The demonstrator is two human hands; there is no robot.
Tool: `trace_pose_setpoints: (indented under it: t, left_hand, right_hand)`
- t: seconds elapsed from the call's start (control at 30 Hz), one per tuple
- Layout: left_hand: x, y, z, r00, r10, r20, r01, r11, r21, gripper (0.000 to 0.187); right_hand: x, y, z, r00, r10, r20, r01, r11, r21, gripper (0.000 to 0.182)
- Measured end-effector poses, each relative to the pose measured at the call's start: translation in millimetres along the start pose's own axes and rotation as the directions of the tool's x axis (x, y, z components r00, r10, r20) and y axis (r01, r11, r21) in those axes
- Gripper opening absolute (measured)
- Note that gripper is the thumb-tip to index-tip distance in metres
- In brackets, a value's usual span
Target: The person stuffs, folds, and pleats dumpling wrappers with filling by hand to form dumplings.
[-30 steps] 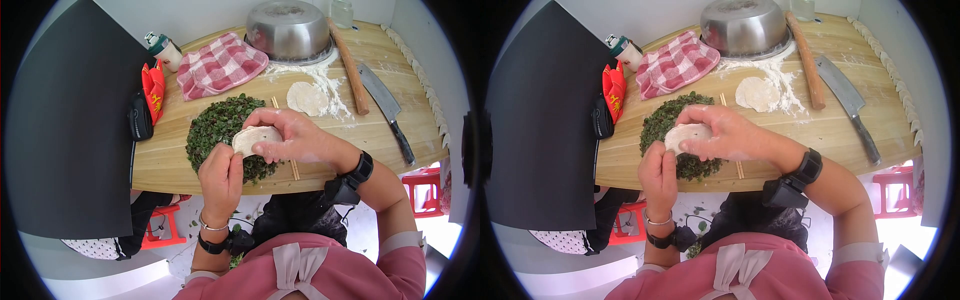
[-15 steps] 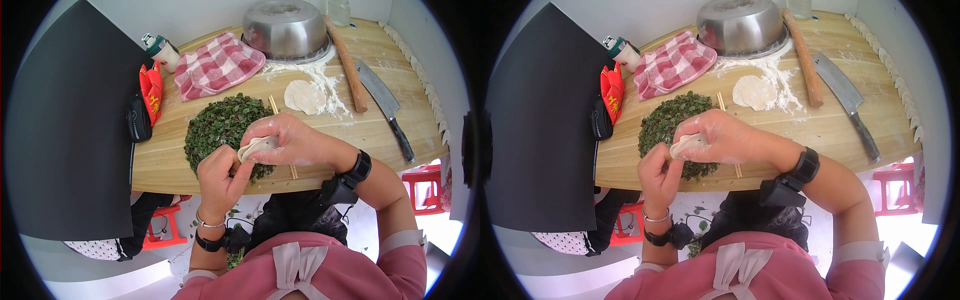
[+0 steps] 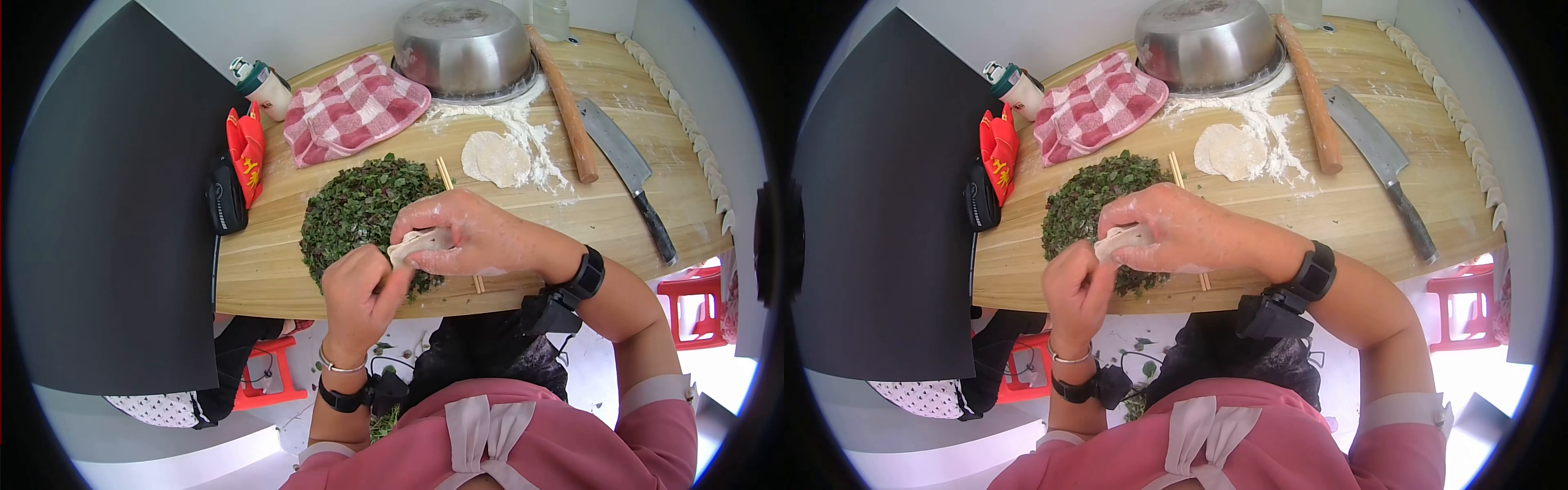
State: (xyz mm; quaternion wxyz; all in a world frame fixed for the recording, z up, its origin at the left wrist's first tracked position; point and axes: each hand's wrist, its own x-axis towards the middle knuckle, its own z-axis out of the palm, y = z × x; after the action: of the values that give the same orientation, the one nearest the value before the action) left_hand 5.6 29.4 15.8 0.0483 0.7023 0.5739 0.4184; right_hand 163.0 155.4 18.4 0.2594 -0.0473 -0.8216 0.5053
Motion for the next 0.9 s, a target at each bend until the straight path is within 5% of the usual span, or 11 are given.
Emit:
trace_pose_setpoints:
  t: [0.9]
  left_hand:
    - [12.5,-0.9,-4.4,0.973,0.17,0.158,-0.192,0.972,0.137,0.031]
  right_hand:
    - [-1.4,1.9,2.0,0.995,-0.037,0.097,0.044,0.997,-0.07,0.027]
